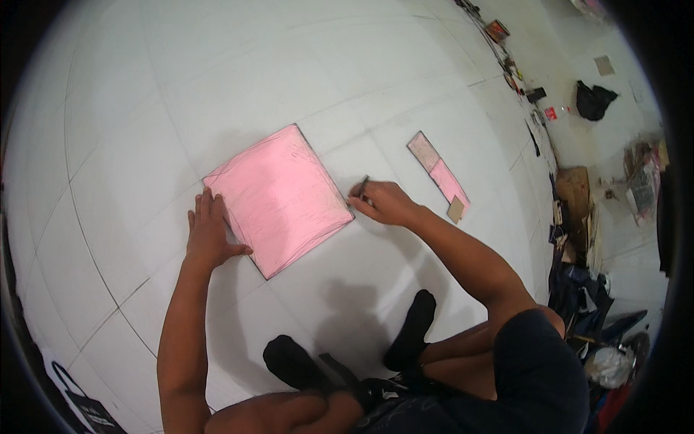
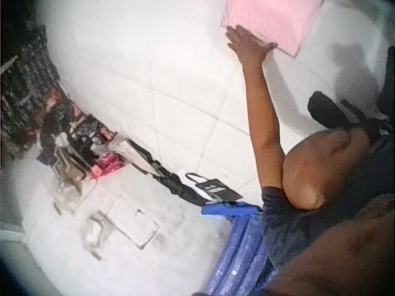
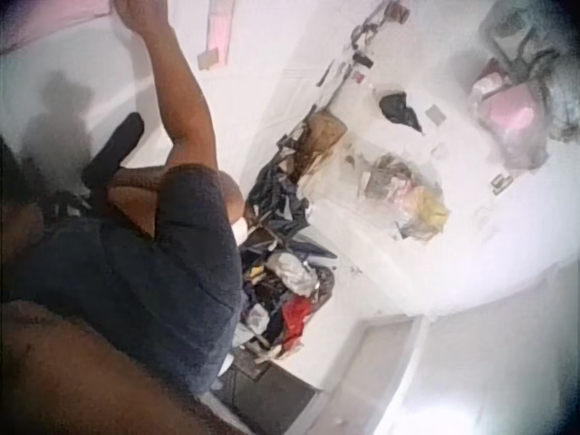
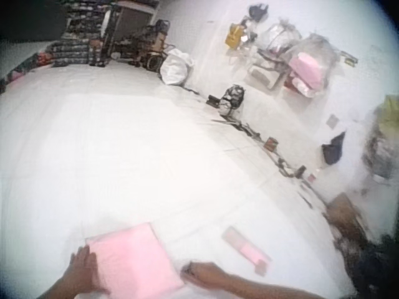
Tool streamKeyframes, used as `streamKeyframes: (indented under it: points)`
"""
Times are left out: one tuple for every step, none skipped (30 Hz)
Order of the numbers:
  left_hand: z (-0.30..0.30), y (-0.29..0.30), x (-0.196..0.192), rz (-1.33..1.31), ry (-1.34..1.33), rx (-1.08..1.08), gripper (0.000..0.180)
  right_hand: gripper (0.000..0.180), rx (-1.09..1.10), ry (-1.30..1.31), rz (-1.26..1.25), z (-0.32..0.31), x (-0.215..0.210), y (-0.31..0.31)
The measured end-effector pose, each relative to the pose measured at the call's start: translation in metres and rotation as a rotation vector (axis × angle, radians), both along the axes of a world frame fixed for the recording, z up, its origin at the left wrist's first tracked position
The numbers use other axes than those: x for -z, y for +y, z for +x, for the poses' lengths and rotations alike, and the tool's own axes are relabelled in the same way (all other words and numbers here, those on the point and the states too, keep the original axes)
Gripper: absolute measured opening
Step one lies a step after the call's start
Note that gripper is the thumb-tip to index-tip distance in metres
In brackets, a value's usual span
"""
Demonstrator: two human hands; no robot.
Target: The person sits on the floor and uses a black pen to draw lines on a pink fabric square. They repeatedly trace the edges and draw internal lines on the fabric, occasionally adjusting its position on the floor.
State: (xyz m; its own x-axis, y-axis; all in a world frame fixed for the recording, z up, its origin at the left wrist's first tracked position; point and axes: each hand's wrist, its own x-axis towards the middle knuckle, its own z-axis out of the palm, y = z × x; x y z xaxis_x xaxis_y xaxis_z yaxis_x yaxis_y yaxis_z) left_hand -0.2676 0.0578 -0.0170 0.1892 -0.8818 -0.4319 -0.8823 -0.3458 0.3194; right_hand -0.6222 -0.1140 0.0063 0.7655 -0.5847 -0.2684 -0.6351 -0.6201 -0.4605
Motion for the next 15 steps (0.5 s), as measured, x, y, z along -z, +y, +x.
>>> streamKeyframes:
  points:
    - [0.002, 0.001, -0.001, 0.012, -0.006, -0.006, 0.137, 0.032, 0.001, -0.037, -0.012, 0.01, 0.003, -0.005]
    - [0.002, 0.002, 0.001, -0.004, -0.003, 0.0, 0.136, 0.032, -0.001, -0.072, -0.025, 0.019, 0.005, -0.012]
    - [0.003, 0.001, 0.003, -0.02, 0.0, 0.006, 0.136, 0.033, -0.004, -0.106, -0.038, 0.028, 0.007, -0.02]
    - [0.002, 0.003, 0.005, -0.029, 0.001, 0.006, 0.136, 0.034, 0.001, -0.11, -0.054, 0.038, 0.011, -0.026]
    - [0.002, 0.002, 0.004, -0.018, -0.002, 0.009, 0.136, 0.034, 0.007, -0.11, -0.074, 0.048, 0.013, -0.035]
    - [0.001, 0.0, 0.002, -0.009, -0.005, 0.012, 0.136, 0.035, 0.012, -0.109, -0.095, 0.058, 0.014, -0.043]
    - [0.001, 0.0, 0.001, 0.004, -0.011, 0.009, 0.136, 0.035, 0.035, -0.123, -0.109, 0.07, 0.017, -0.052]
    - [0.001, 0.0, 0.002, -0.004, -0.009, 0.01, 0.136, 0.034, 0.062, -0.132, -0.125, 0.08, 0.018, -0.059]
    - [0.001, 0.001, 0.003, -0.012, -0.006, 0.01, 0.136, 0.034, 0.089, -0.14, -0.141, 0.09, 0.018, -0.067]
    - [0.002, 0.002, 0.004, -0.016, -0.005, 0.008, 0.136, 0.033, 0.103, -0.158, -0.158, 0.101, 0.022, -0.075]
    - [0.0, 0.002, 0.005, -0.019, -0.002, 0.01, 0.136, 0.033, 0.12, -0.172, -0.181, 0.11, 0.023, -0.083]
    - [-0.001, 0.001, 0.005, -0.023, 0.002, 0.013, 0.136, 0.032, 0.136, -0.186, -0.204, 0.116, 0.024, -0.09]
    - [0.0, 0.002, 0.005, -0.024, 0.001, 0.012, 0.136, 0.032, 0.171, -0.171, -0.18, 0.127, 0.023, -0.094]
    - [0.002, 0.004, 0.005, -0.025, -0.002, 0.009, 0.136, 0.032, 0.205, -0.155, -0.155, 0.137, 0.02, -0.097]
    - [0.003, 0.005, 0.005, -0.025, -0.004, 0.006, 0.136, 0.033, 0.239, -0.14, -0.131, 0.145, 0.016, -0.098]
